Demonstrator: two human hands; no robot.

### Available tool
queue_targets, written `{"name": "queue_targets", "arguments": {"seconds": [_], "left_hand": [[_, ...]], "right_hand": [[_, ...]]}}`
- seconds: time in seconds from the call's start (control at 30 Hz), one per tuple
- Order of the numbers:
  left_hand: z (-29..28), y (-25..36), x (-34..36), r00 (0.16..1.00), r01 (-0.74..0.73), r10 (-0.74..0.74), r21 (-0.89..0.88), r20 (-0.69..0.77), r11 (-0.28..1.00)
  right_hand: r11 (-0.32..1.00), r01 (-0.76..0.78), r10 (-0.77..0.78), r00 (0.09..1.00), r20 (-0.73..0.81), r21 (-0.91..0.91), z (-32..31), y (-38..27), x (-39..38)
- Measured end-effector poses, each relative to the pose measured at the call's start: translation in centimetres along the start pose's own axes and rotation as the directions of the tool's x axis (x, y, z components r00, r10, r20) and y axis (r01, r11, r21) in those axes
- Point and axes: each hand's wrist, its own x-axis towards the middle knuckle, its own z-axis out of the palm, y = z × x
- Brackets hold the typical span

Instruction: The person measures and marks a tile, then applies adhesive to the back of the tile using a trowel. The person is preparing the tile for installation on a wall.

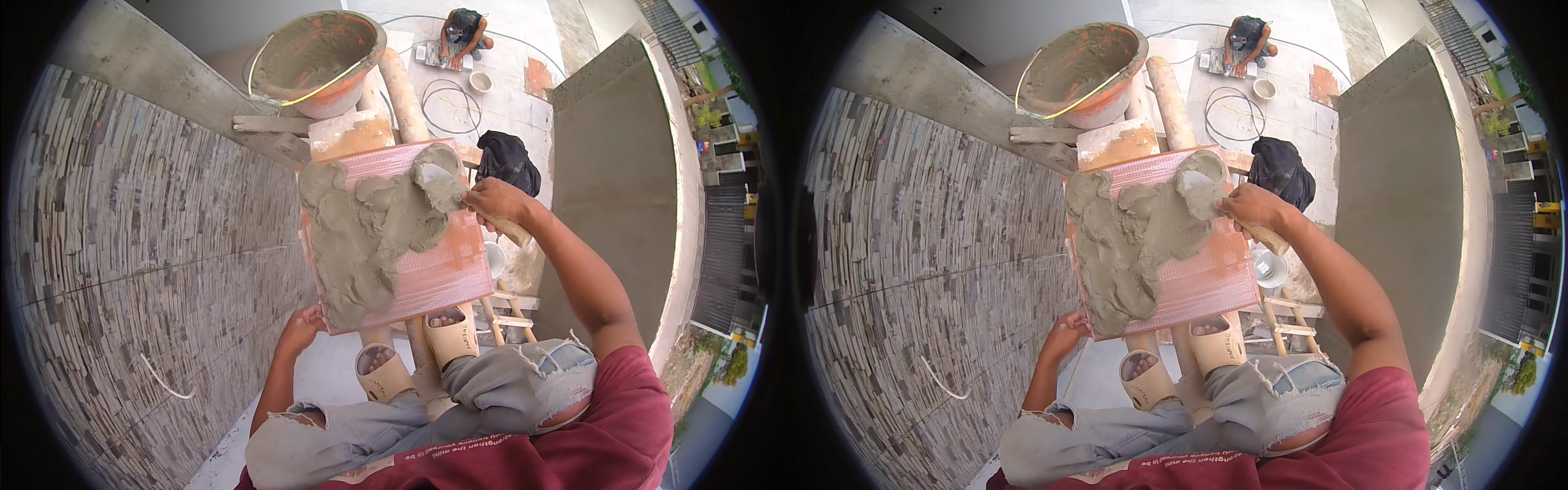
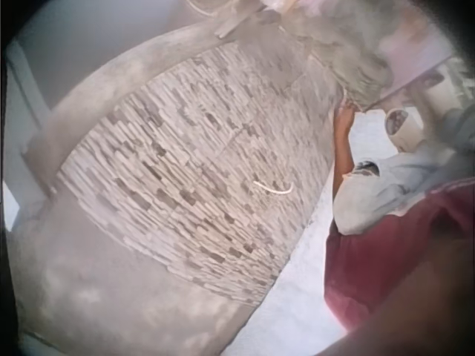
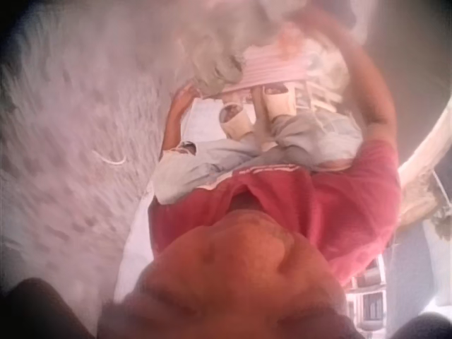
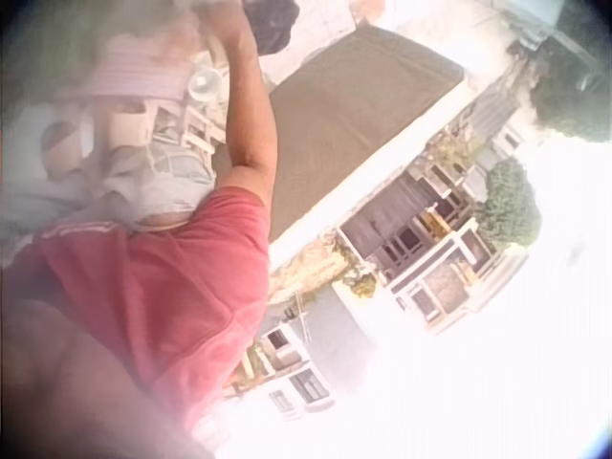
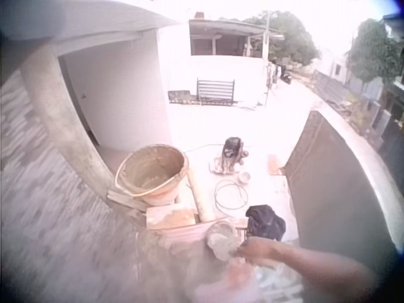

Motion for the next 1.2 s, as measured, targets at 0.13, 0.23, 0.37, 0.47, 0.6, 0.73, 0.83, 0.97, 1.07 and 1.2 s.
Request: {"name": "queue_targets", "arguments": {"seconds": [0.13, 0.23, 0.37, 0.47, 0.6, 0.73, 0.83, 0.97, 1.07, 1.2], "left_hand": [[0.6, 0.0, -0.5, 0.996, 0.028, -0.027, 0.007, -0.091, 1.0], [0.6, 0.1, -0.5, 0.996, 0.024, -0.02, 0.046, -0.086, 0.999], [0.5, -0.1, -0.3, 0.998, 0.037, -0.037, 0.007, -0.056, 0.999], [0.6, -0.1, -0.3, 0.997, 0.004, -0.005, -0.008, -0.073, 1.0], [0.9, 0.0, -0.4, 0.997, 0.024, -0.023, 0.009, -0.069, 1.0], [0.6, 0.2, -0.5, 0.994, 0.03, -0.022, 0.068, -0.109, 0.997], [0.3, 0.1, 0.1, 0.997, -0.025, 0.03, 0.083, -0.064, 0.996], [0.5, 0.0, 0.0, 0.998, 0.003, 0.0, 0.058, -0.065, 0.998], [0.8, 0.1, -0.6, 0.995, 0.011, -0.006, 0.051, -0.098, 0.999], [0.8, 0.3, -0.7, 0.999, -0.01, 0.011, 0.034, -0.047, 0.999]], "right_hand": [[0.797, 0.244, -0.336, 0.939, -0.07, -0.552, 3.5, -2.0, -0.5], [0.646, 0.239, -0.408, 0.911, -0.064, -0.725, 5.0, -3.4, 2.3], [0.671, 0.192, -0.372, 0.923, -0.101, -0.716, 5.4, -4.7, 4.6], [0.719, 0.141, -0.294, 0.949, -0.114, -0.681, 5.2, -5.1, 3.8], [0.733, 0.125, -0.291, 0.946, -0.142, -0.669, 4.2, -4.6, 2.9], [0.732, 0.132, -0.312, 0.937, -0.157, -0.669, 3.0, -2.6, 3.9], [0.722, 0.057, -0.276, 0.937, -0.212, -0.69, 2.7, -0.9, 4.6], [0.668, 0.192, -0.317, 0.948, -0.042, -0.719, 1.1, -1.1, 4.8], [0.924, 0.076, -0.047, 0.995, 0.086, -0.375, 0.3, -2.7, 3.5], [0.895, -0.158, 0.111, 0.985, 0.135, 0.417, 2.5, -4.5, 2.0]]}}
